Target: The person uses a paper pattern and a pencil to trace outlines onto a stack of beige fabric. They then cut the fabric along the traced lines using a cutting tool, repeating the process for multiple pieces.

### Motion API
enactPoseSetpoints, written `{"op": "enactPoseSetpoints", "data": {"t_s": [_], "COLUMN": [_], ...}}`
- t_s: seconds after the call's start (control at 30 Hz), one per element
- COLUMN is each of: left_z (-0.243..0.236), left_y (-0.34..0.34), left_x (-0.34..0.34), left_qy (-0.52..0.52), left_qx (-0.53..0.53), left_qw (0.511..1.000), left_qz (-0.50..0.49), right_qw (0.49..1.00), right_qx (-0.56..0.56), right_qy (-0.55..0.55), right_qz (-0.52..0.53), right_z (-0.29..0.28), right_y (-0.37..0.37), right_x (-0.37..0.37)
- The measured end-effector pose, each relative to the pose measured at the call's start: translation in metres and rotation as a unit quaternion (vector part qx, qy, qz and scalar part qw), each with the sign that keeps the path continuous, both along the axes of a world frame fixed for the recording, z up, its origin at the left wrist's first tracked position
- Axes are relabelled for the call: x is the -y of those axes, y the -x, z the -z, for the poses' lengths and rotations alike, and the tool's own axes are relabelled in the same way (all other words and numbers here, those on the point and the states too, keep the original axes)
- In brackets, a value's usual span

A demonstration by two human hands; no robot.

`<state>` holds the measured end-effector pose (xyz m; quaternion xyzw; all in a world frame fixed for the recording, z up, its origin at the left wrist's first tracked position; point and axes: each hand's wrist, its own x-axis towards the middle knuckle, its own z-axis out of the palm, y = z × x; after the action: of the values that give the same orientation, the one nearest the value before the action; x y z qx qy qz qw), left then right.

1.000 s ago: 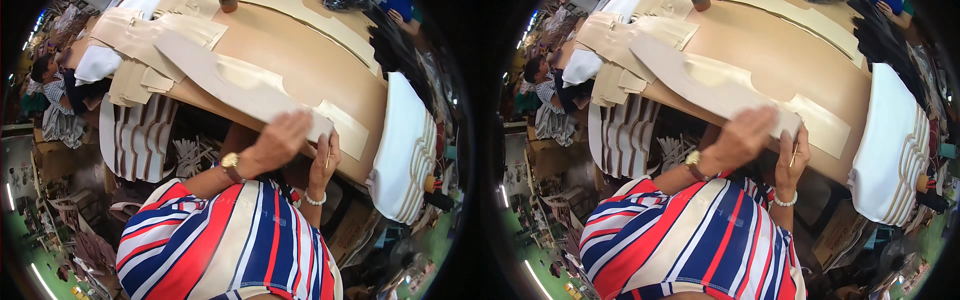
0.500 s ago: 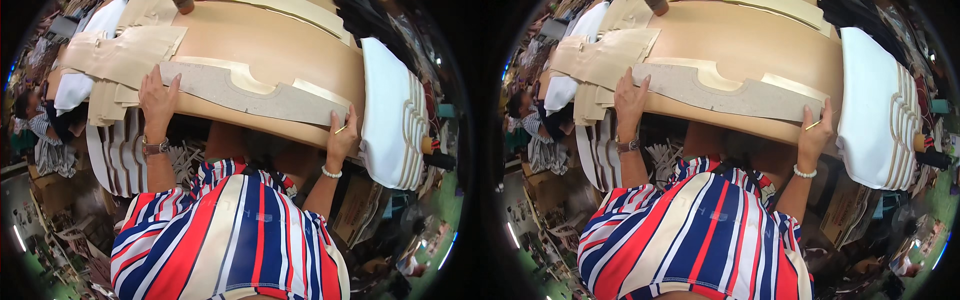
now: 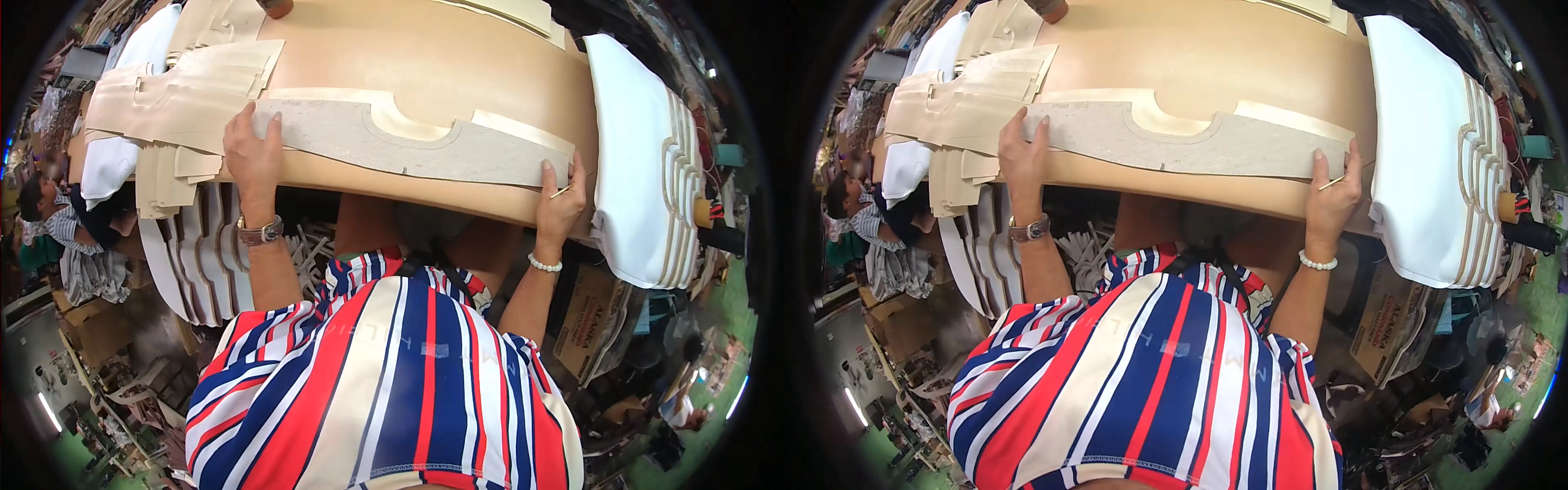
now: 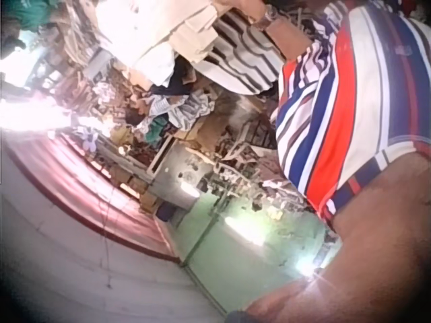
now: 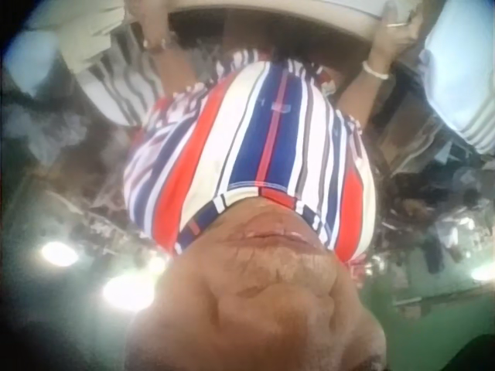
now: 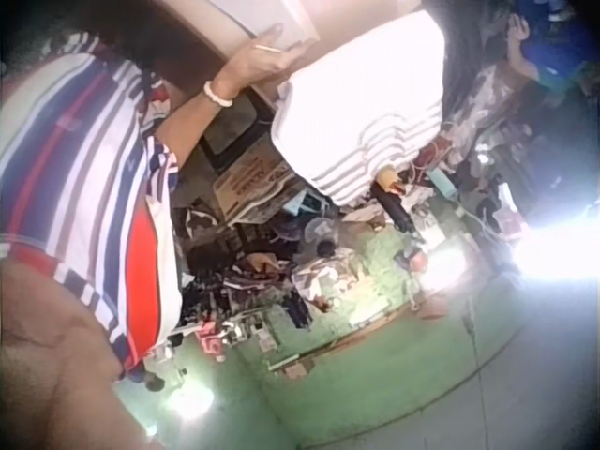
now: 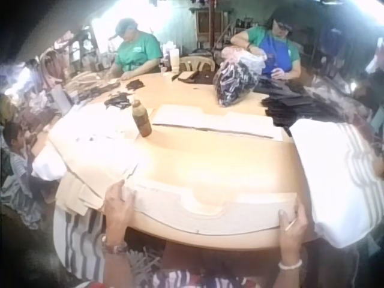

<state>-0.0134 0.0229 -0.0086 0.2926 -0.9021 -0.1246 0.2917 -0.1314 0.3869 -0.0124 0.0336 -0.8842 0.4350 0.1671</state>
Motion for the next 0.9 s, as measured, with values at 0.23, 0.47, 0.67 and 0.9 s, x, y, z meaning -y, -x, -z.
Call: {"op": "enactPoseSetpoints", "data": {"t_s": [0.23, 0.47, 0.67, 0.9], "left_z": [-0.017, 0.007, 0.000, 0.005], "left_y": [0.000, 0.018, 0.018, 0.015], "left_x": [0.016, 0.022, 0.012, 0.016], "left_qy": [-0.561, -0.472, -0.456, -0.455], "left_qx": [-0.271, -0.089, -0.118, -0.140], "left_qw": [0.774, 0.874, 0.880, 0.877], "left_qz": [0.113, 0.065, 0.064, 0.065], "right_qw": [0.998, 0.995, 0.995, 0.994], "right_qx": [-0.013, -0.022, 0.032, 0.037], "right_qy": [0.058, 0.098, 0.087, 0.087], "right_qz": [0.007, 0.015, 0.037, 0.049], "right_z": [0.001, 0.018, 0.010, 0.007], "right_y": [0.019, 0.039, 0.038, 0.035], "right_x": [-0.015, -0.024, -0.019, -0.016]}}
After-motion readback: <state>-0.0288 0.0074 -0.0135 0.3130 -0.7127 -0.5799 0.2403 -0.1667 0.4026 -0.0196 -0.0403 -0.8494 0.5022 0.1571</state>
